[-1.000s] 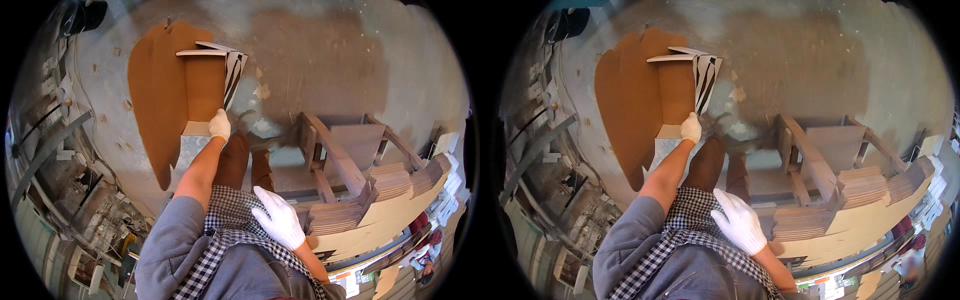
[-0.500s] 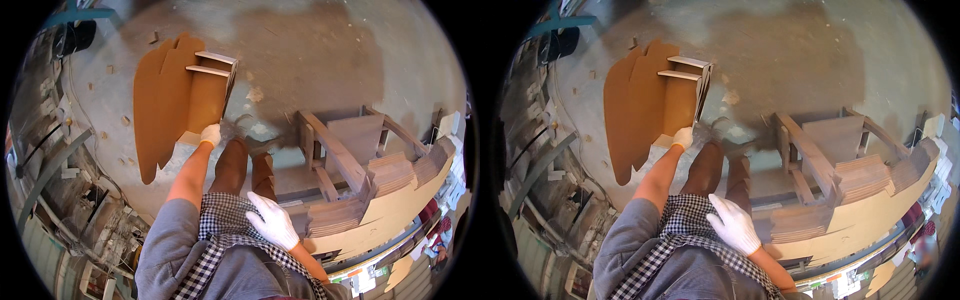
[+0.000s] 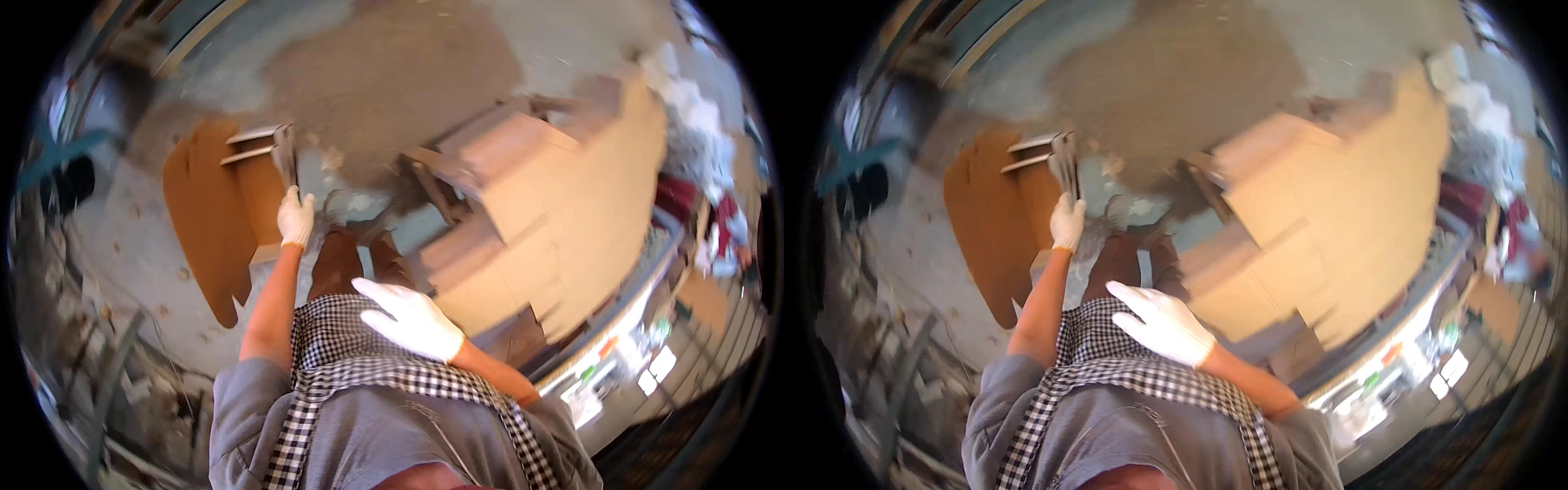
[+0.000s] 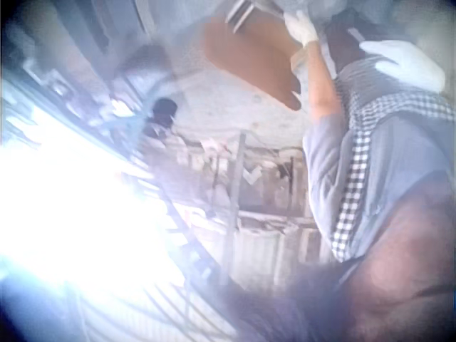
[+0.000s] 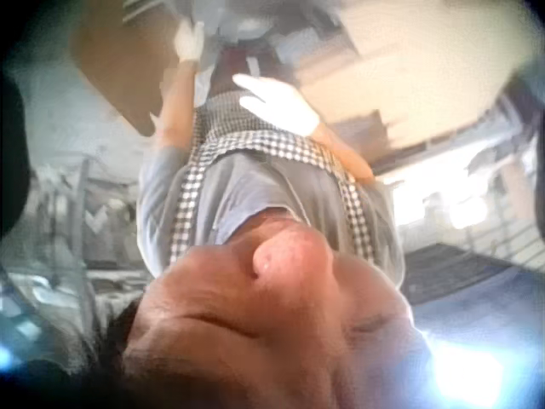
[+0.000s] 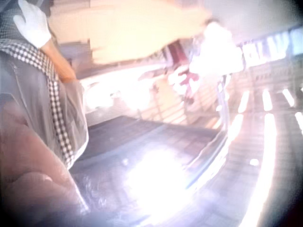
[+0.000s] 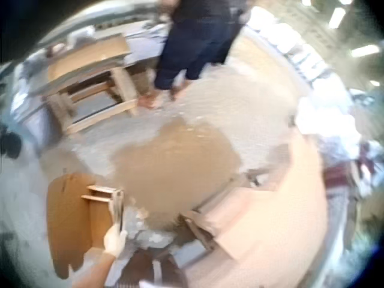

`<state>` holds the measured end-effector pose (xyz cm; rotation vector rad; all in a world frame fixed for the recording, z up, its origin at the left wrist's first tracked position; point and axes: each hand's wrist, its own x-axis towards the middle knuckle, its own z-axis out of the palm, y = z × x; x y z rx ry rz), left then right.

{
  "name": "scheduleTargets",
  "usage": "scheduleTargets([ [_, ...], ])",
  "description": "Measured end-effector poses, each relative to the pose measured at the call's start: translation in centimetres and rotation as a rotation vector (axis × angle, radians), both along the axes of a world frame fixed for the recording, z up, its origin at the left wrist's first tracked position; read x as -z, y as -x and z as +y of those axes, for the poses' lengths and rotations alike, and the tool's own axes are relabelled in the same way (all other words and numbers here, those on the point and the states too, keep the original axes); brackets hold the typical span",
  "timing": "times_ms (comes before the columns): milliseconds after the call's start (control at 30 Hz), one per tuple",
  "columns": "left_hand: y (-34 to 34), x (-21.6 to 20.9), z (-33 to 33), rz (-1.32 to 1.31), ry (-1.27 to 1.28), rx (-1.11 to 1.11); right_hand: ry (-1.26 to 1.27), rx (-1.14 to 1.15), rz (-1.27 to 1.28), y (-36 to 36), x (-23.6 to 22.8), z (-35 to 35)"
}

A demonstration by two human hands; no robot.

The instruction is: The person folds flat cardboard pieces into box shapes, inserts white paper inserts, and secures the flaps. They handle multiple units sequentially, stacking completed boxes on the table.

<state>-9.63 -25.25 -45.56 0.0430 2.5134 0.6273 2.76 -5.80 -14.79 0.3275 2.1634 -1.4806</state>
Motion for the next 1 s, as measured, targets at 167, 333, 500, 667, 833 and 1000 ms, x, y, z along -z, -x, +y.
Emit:
scheduleTargets([
  [167,2.1,-15.3,10.2,0.086,-0.559,-0.008,-0.039,0.455,0.010,-2.1,-5.7,1.8],
  [333,1.1,-25.6,19.0,0.440,-0.550,0.458,-0.061,0.883,0.029,-8.4,-5.8,3.4],
  [500,-2.6,-30.0,22.9,0.492,-0.083,0.831,-0.286,1.226,-0.016,-15.5,-3.3,3.5],
  [667,-4.3,-30.8,23.2,0.542,0.020,0.927,-0.399,1.542,-0.015,-18.9,-0.6,2.1],
  [833,-6.3,-31.3,22.5,0.512,0.045,0.981,0.000,1.594,0.043,-19.1,0.1,2.9],
  [1000,-7.6,-30.3,21.5,0.477,-0.071,0.961,0.201,1.662,0.178,-19.4,-1.9,3.2],
])
